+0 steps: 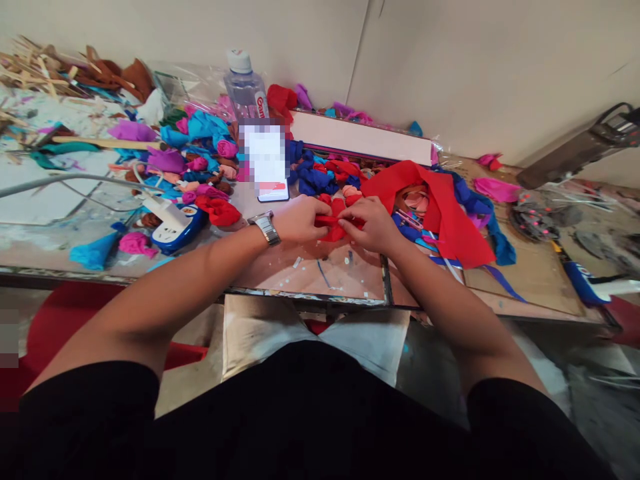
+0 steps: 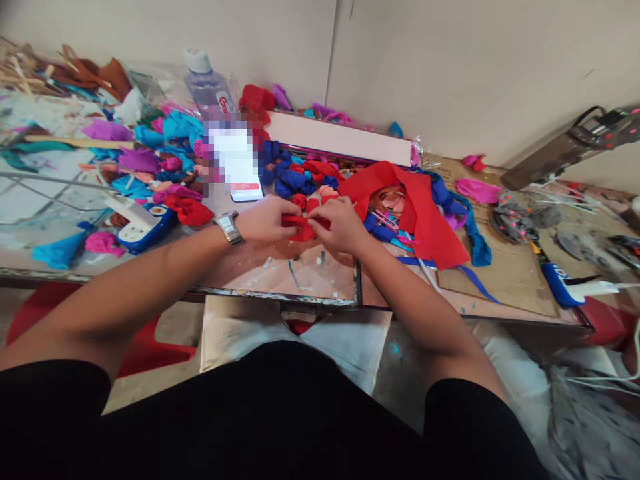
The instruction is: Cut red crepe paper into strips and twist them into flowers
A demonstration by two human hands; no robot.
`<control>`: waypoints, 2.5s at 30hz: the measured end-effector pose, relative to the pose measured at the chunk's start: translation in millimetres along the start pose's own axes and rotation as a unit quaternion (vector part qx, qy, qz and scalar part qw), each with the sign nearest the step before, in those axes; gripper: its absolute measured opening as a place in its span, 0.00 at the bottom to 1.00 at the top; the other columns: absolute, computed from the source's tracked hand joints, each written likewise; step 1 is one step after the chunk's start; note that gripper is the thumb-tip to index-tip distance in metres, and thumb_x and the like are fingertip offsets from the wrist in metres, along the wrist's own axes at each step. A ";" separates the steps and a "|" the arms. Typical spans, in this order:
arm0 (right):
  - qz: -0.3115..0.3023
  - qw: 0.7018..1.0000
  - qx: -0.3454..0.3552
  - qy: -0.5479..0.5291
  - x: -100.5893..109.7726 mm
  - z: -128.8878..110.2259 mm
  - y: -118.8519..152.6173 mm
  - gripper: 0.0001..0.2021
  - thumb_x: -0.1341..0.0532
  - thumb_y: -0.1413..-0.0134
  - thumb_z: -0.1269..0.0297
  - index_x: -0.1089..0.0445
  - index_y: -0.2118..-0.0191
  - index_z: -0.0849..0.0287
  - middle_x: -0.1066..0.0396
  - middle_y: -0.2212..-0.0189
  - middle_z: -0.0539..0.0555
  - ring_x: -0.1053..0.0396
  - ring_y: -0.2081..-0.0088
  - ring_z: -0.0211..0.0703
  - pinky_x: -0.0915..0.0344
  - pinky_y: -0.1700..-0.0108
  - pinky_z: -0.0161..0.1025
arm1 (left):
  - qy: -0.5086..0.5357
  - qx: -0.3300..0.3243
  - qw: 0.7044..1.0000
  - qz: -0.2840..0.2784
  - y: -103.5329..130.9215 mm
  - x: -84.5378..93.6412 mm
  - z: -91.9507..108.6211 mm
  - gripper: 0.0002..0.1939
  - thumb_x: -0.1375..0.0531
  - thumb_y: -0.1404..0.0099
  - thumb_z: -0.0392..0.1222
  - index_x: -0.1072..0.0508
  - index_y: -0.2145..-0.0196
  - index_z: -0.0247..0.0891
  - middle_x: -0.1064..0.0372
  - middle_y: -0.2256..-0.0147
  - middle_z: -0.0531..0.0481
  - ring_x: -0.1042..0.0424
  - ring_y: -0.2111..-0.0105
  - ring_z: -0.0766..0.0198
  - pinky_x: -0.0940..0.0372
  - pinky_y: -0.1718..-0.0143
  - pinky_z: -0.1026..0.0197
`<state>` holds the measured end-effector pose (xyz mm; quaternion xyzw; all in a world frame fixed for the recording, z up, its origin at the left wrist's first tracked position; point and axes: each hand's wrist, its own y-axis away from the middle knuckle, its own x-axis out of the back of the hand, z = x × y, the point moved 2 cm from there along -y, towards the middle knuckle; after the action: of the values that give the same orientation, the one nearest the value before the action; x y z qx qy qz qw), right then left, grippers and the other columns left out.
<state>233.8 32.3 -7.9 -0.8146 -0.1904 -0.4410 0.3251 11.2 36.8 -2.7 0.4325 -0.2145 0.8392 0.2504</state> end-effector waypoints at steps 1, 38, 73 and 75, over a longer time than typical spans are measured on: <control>-0.002 1.000 0.001 -0.001 0.2 -0.3 0.0 0.12 0.37 0.32 0.57 0.16 0.57 0.56 0.14 0.61 0.58 0.23 0.56 0.54 0.42 0.45 0.54 | -0.003 0.003 1.000 -0.003 -0.2 0.4 0.3 0.12 0.37 0.40 0.49 0.28 0.75 0.39 0.43 0.79 0.56 0.45 0.77 0.67 0.50 0.71 0.57; 0.026 0.999 0.001 0.019 1.4 0.7 -0.4 0.09 0.35 0.32 0.58 0.17 0.58 0.54 0.13 0.59 0.57 0.22 0.54 0.56 0.41 0.43 0.56 | 0.073 -0.039 0.991 0.108 -1.1 -3.0 -3.4 0.15 0.36 0.34 0.50 0.15 0.67 0.37 0.18 0.71 0.49 0.27 0.74 0.66 0.39 0.68 0.61; 0.052 0.998 0.025 0.039 1.0 2.3 -0.3 0.13 0.36 0.29 0.54 0.14 0.57 0.50 0.12 0.60 0.56 0.21 0.52 0.56 0.37 0.44 0.55 | 0.130 0.016 0.991 0.004 -3.9 1.6 -3.2 0.20 0.39 0.33 0.52 0.13 0.64 0.36 0.33 0.77 0.54 0.44 0.75 0.68 0.48 0.72 0.62; 0.058 0.997 0.031 0.043 1.8 1.4 -0.7 0.14 0.36 0.27 0.52 0.14 0.57 0.49 0.12 0.59 0.56 0.20 0.52 0.56 0.38 0.44 0.56 | 0.150 0.025 0.988 0.004 -4.8 1.4 -3.9 0.20 0.39 0.33 0.52 0.12 0.63 0.35 0.32 0.76 0.54 0.44 0.75 0.68 0.47 0.71 0.62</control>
<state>235.2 33.8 -6.7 -0.7939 -0.1428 -0.4499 0.3833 11.0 43.1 -3.0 0.3068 -0.1551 0.9007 0.2657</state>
